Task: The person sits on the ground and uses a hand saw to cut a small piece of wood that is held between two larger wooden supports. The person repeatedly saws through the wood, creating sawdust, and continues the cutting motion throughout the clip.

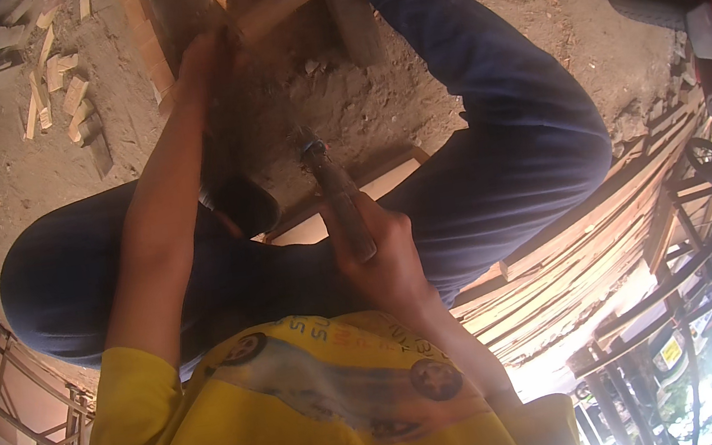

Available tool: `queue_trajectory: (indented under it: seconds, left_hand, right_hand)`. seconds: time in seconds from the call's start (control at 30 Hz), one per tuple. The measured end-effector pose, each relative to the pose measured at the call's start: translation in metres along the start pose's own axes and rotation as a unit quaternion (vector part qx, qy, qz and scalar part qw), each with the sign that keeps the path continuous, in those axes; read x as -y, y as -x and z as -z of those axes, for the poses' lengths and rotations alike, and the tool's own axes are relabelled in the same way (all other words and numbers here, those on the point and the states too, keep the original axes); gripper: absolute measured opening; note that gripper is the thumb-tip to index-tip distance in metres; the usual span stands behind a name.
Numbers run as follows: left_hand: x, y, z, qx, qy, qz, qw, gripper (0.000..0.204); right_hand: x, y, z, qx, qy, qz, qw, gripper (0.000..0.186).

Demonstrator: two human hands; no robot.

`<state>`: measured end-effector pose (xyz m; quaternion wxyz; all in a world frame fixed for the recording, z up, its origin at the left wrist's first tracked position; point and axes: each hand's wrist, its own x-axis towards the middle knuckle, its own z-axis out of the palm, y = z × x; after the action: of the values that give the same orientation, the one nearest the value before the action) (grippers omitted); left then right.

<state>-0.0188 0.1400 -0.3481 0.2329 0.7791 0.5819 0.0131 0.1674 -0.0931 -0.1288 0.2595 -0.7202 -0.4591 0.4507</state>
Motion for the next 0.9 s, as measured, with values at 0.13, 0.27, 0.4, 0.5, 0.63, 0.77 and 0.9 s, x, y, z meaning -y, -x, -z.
queue_trajectory:
  seconds: [0.13,0.27,0.4,0.5,0.63,0.77,0.9]
  left_hand:
    - [0.004,-0.014,0.010,0.077,0.046,-0.004,0.996,0.041]
    - [0.054,-0.043,-0.038,0.073,0.068,-0.056,0.993,0.054]
    - [0.034,-0.037,-0.012,0.063,0.207,0.028,0.976,0.050]
    - [0.035,-0.042,-0.004,0.078,0.231,0.028,0.969,0.057]
    - [0.030,-0.041,0.000,0.080,0.142,-0.003,0.987,0.066]
    - [0.045,-0.034,-0.047,-0.032,0.033,-0.019,0.999,0.060]
    - [0.016,-0.017,-0.011,-0.019,0.044,0.034,0.998,0.053]
  right_hand:
    - [-0.017,-0.011,-0.001,-0.013,0.009,0.019,1.000,0.027]
    - [-0.009,-0.018,0.002,0.017,0.027,0.014,0.999,0.012]
    - [-0.018,-0.030,-0.003,-0.021,0.041,0.034,0.998,0.017]
    - [-0.022,-0.041,-0.012,-0.058,0.039,0.086,0.994,0.022]
    - [-0.024,-0.044,-0.019,-0.083,0.014,0.075,0.994,0.023]
    - [-0.020,-0.065,-0.019,-0.067,0.001,0.040,0.997,0.020]
    - [-0.019,-0.086,-0.030,-0.058,-0.034,0.042,0.997,0.020]
